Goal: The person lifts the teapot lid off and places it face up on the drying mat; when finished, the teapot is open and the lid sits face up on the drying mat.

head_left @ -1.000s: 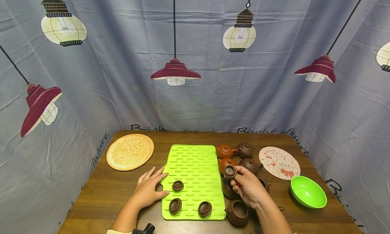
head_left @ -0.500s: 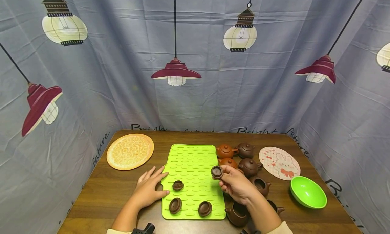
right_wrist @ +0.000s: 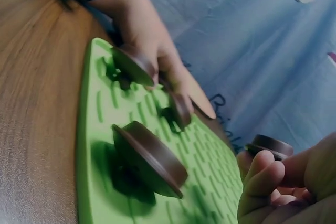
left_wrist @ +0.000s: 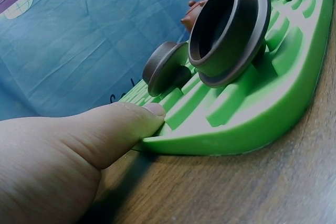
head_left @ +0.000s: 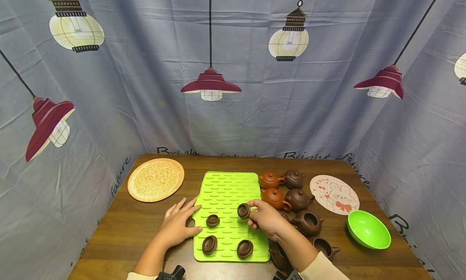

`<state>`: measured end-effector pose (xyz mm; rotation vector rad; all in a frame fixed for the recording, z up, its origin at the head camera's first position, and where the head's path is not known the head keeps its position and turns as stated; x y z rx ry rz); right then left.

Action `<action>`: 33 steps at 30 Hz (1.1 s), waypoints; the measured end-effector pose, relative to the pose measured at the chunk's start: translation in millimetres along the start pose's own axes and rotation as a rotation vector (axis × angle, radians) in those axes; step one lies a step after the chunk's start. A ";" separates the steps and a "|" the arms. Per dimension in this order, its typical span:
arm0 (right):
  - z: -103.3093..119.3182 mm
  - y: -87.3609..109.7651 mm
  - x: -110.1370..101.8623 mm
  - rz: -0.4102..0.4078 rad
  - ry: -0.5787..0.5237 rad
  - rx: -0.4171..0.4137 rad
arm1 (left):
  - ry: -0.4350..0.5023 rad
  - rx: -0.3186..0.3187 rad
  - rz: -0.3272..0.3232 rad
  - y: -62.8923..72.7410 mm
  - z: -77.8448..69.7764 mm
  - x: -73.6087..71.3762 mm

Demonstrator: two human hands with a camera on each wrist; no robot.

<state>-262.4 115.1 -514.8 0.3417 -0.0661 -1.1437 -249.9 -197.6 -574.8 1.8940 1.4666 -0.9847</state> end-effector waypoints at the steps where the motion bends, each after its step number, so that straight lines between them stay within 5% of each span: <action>1: 0.0 -0.8 2.4 -0.003 0.023 -0.002 | 0.001 0.001 -0.002 0.2 0.1 0.1; 16: -8.5 -6.3 20.1 -0.037 0.318 0.002 | 0.007 -0.003 0.005 0.9 -2.2 -1.2; 33: -11.5 -7.1 21.1 -0.013 0.290 0.029 | 0.011 -0.007 0.006 1.0 -1.6 -1.0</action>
Point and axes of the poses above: each hand's wrist, its own y-axis away from the middle knuckle, its own x-axis out of the palm, z = x × y, the point moved 3 cm from there along -y, towards the middle knuckle, and after that the axes turned 1 degree about y, right-handed, at the moved point
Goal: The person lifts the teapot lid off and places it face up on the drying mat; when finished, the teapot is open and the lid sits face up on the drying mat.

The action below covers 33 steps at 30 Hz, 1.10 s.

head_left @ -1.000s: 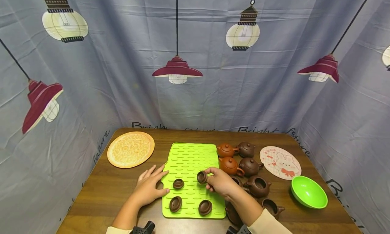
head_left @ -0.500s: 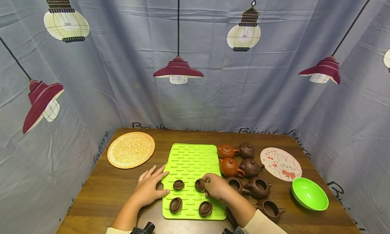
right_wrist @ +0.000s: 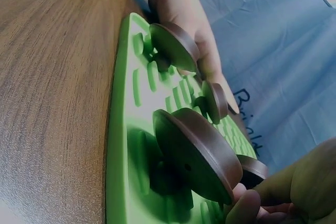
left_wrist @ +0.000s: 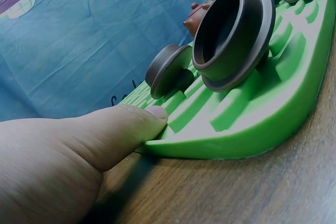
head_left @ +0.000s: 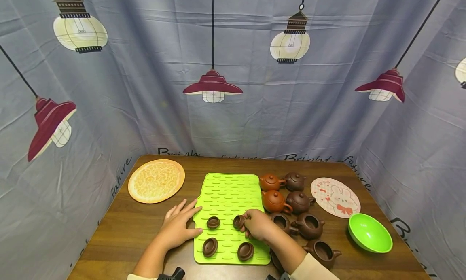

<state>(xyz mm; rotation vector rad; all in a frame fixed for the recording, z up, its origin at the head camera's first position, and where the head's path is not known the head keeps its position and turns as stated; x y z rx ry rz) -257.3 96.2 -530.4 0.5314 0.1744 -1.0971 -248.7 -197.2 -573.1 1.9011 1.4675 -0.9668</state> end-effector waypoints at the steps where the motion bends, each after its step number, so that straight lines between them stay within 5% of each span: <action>1: -0.1 0.2 -0.1 0.001 0.000 0.002 | 0.000 0.001 -0.002 -0.2 0.3 0.3; 18: 3.7 12.2 -8.2 -0.005 0.085 -0.025 | -0.009 0.005 -0.008 -0.8 2.5 2.5; 27: 16.5 18.6 -25.6 -0.166 0.172 -0.068 | -0.020 0.004 -0.009 -1.4 2.6 2.2; 33: 16.7 16.5 -50.4 -0.362 0.170 -0.057 | -0.018 0.006 -0.008 -0.9 2.6 2.3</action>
Point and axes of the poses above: each hand's wrist, its own y-axis away from the middle knuckle, its own x-axis out of the palm, z = x × y, the point moved 3 cm from there along -y, towards the middle knuckle, and after that the axes turned 1 degree about y, right-handed, at the moved point
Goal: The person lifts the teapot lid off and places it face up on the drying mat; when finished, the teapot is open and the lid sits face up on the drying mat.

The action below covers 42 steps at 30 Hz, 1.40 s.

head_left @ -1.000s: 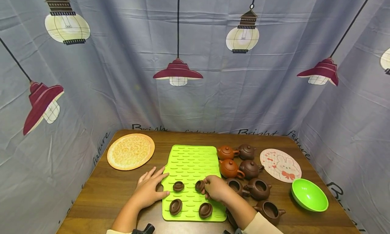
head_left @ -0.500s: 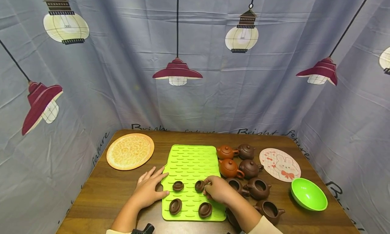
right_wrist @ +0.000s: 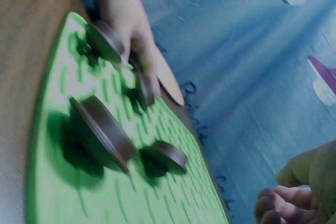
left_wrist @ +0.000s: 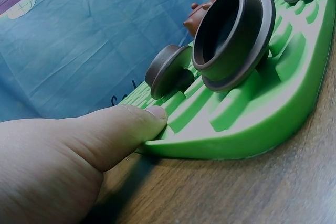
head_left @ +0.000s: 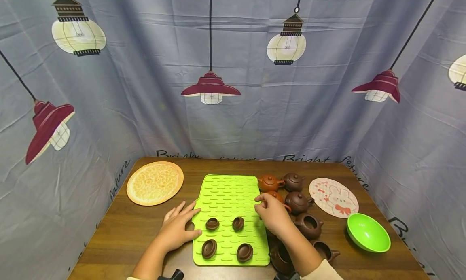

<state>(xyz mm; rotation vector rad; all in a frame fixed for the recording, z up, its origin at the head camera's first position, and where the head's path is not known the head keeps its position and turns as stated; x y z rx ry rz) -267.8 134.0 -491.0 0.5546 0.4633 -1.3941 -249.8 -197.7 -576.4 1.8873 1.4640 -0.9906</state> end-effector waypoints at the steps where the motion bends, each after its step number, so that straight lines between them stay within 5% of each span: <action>1: -1.7 -2.5 -3.9 -0.032 -0.001 0.010 | -0.001 0.001 -0.002 -0.2 0.1 0.1; 9: -22.8 -18.1 -30.2 -0.170 -0.017 0.062 | -0.002 -0.002 -0.003 -0.8 1.2 1.0; 25: -42.3 -32.7 -37.9 -0.187 0.017 0.126 | 0.006 0.008 -0.013 1.8 -1.9 -0.4; 42: -45.6 -32.0 -37.6 -0.231 0.043 0.104 | 0.013 -0.004 -0.010 1.1 -1.2 0.1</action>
Point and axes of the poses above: each hand's wrist, its own y-axis away from the middle knuckle, its own x-axis out of the palm, z = x × y, the point moved 3 cm from there along -y, towards the middle knuckle, and after that the axes turned 1 degree about y, right-handed, at the moved point
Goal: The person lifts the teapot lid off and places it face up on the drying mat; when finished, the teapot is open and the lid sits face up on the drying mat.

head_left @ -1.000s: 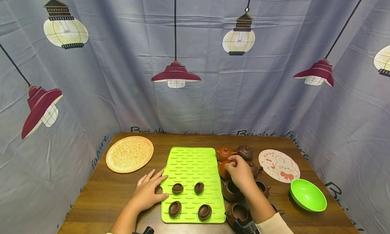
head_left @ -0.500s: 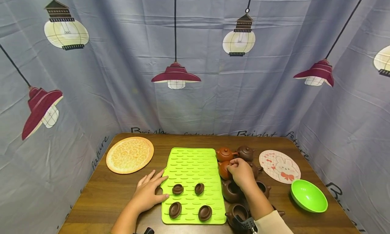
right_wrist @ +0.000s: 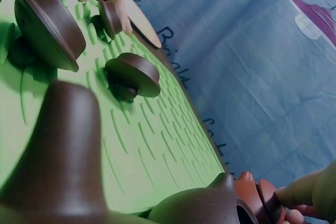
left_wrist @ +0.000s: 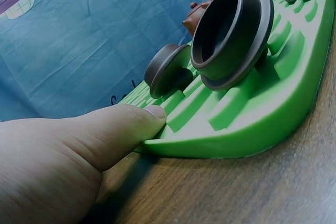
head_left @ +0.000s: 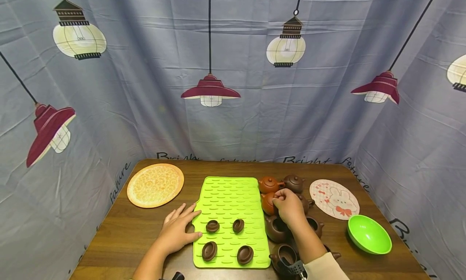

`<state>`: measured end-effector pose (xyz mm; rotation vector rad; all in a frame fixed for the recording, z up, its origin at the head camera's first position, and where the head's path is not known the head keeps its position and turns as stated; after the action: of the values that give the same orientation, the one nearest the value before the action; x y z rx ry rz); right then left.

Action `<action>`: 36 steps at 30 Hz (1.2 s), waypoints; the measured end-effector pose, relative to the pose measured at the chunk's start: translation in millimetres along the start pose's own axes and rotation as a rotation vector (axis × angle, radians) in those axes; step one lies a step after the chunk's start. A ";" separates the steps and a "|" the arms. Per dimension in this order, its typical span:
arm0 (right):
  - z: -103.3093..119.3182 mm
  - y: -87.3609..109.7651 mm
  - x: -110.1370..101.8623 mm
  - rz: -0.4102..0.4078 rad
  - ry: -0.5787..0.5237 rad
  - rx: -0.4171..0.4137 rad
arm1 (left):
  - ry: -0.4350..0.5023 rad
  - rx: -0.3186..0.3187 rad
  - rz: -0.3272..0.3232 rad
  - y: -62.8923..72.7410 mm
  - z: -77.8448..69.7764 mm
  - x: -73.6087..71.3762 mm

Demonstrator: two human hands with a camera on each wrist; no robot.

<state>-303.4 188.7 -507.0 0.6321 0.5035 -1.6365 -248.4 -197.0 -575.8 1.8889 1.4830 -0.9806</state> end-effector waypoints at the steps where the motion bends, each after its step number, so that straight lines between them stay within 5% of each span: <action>1: 0.6 0.6 -0.4 -0.001 -0.001 -0.002 | -0.001 0.000 0.001 -0.1 0.1 0.2; 20: 1.6 7.6 -4.8 0.065 -0.188 0.052 | -0.014 -0.001 -0.002 -1.5 1.7 2.2; 36: 0.9 5.8 5.2 0.251 -0.713 0.180 | -0.019 -0.005 -0.004 -1.7 2.4 2.1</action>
<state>-298.3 183.3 -509.5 0.1941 -0.2366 -1.5470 -250.3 -197.2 -578.8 1.8689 1.4772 -0.9933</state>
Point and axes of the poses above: each hand's wrist, its own y-axis away from the middle knuckle, its own x-axis out of the palm, z = x × y, the point moved 3 cm from there along -y, towards the middle knuckle, and after that the axes turned 1 degree about y, right-handed, at the moved point
